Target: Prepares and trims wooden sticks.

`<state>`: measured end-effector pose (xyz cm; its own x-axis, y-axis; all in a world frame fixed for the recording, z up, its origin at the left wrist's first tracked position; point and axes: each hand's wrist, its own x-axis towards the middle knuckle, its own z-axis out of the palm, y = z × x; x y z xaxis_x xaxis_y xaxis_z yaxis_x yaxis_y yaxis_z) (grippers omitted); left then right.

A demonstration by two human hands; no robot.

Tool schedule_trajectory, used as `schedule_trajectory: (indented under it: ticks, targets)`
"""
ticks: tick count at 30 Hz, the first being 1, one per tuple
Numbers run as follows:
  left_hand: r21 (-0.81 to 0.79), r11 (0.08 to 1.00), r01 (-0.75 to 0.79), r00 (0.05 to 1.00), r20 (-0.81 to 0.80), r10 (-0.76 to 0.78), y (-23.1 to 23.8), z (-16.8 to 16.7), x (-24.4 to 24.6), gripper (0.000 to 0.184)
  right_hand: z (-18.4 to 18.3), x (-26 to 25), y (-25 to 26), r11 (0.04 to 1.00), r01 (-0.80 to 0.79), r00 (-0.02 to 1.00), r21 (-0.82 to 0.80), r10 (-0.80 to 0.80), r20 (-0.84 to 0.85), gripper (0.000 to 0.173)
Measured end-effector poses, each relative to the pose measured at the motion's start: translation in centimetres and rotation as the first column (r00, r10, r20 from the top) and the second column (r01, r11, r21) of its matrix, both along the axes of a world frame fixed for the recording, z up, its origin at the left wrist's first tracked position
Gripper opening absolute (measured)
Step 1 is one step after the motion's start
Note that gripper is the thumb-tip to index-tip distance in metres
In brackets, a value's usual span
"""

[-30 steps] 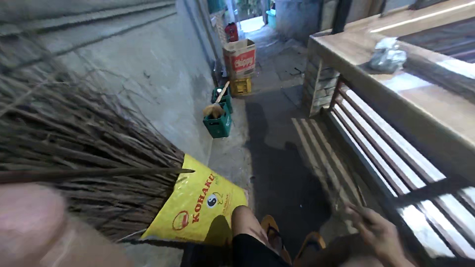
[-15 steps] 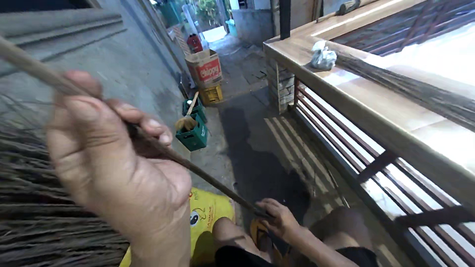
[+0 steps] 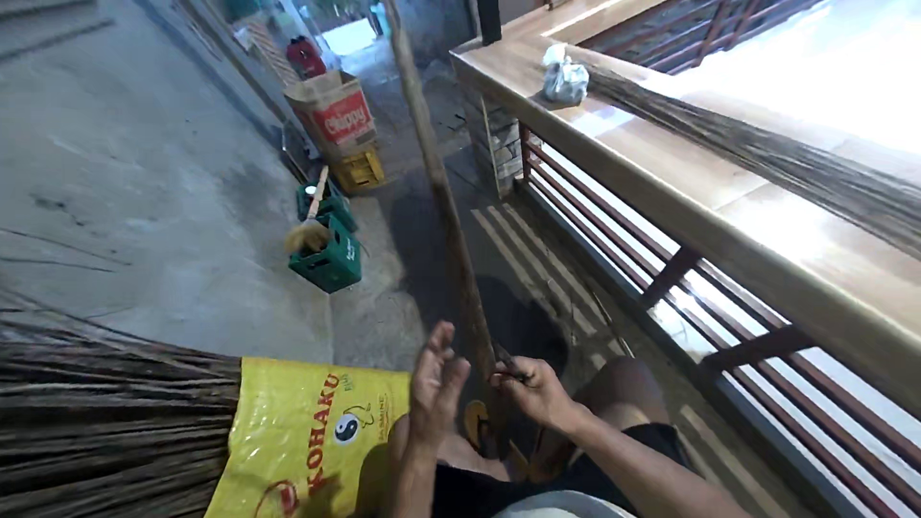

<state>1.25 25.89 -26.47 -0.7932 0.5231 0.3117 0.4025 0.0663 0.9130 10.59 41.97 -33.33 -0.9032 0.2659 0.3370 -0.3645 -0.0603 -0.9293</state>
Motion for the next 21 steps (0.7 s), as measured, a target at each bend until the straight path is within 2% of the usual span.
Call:
schedule_trajectory:
  ticks: [2,3,5,6,8,11,14,16,21]
  targets:
    - [0.007,1.000,0.010,0.985,0.170,-0.011,-0.4,-4.7,2.4,0.057,0.8,-0.5,-0.1,0.994,-0.016,1.000,-0.112,0.017,0.010,0.010]
    - [0.018,1.000,-0.011,0.976,0.218,0.007,-0.4,-6.4,3.6,0.045,1.1,-0.8,-0.2,0.989,-0.019,1.000,-0.145,0.022,0.018,0.010]
    - [0.016,0.995,-0.094,0.963,0.253,0.087,-0.3,-8.4,5.4,0.018,1.2,-1.4,-0.5,0.985,-0.010,0.999,-0.170,0.016,0.034,0.009]
    - [0.016,0.990,-0.141,0.960,0.248,0.132,-0.2,-8.7,6.0,0.012,1.1,-1.6,-0.8,0.986,-0.004,0.999,-0.166,0.012,0.044,0.010]
    - [0.018,0.974,-0.227,0.950,0.223,0.218,0.1,-8.7,6.2,0.010,1.1,-1.9,-1.3,0.993,0.026,0.996,-0.118,-0.016,0.087,0.018]
    - [-0.031,0.943,-0.332,0.925,0.182,0.332,-0.7,-8.6,4.9,0.016,1.2,-1.7,-1.4,0.999,0.031,0.966,-0.044,-0.018,0.259,0.034]
    - [-0.046,0.935,-0.352,0.899,0.262,0.351,-2.1,-8.2,3.4,0.018,0.1,-0.9,-1.4,1.000,-0.003,0.931,-0.021,0.011,0.364,0.035]
    - [-0.049,0.937,-0.347,0.896,0.277,0.346,-3.0,-7.8,3.1,0.015,-0.6,0.0,-1.5,0.997,-0.062,0.913,0.045,0.038,0.406,0.033]
    - [-0.064,0.933,-0.353,0.902,0.240,0.358,-4.2,-8.4,2.9,0.012,-0.9,1.3,-1.9,0.941,-0.320,0.861,0.110,0.240,0.449,0.034]
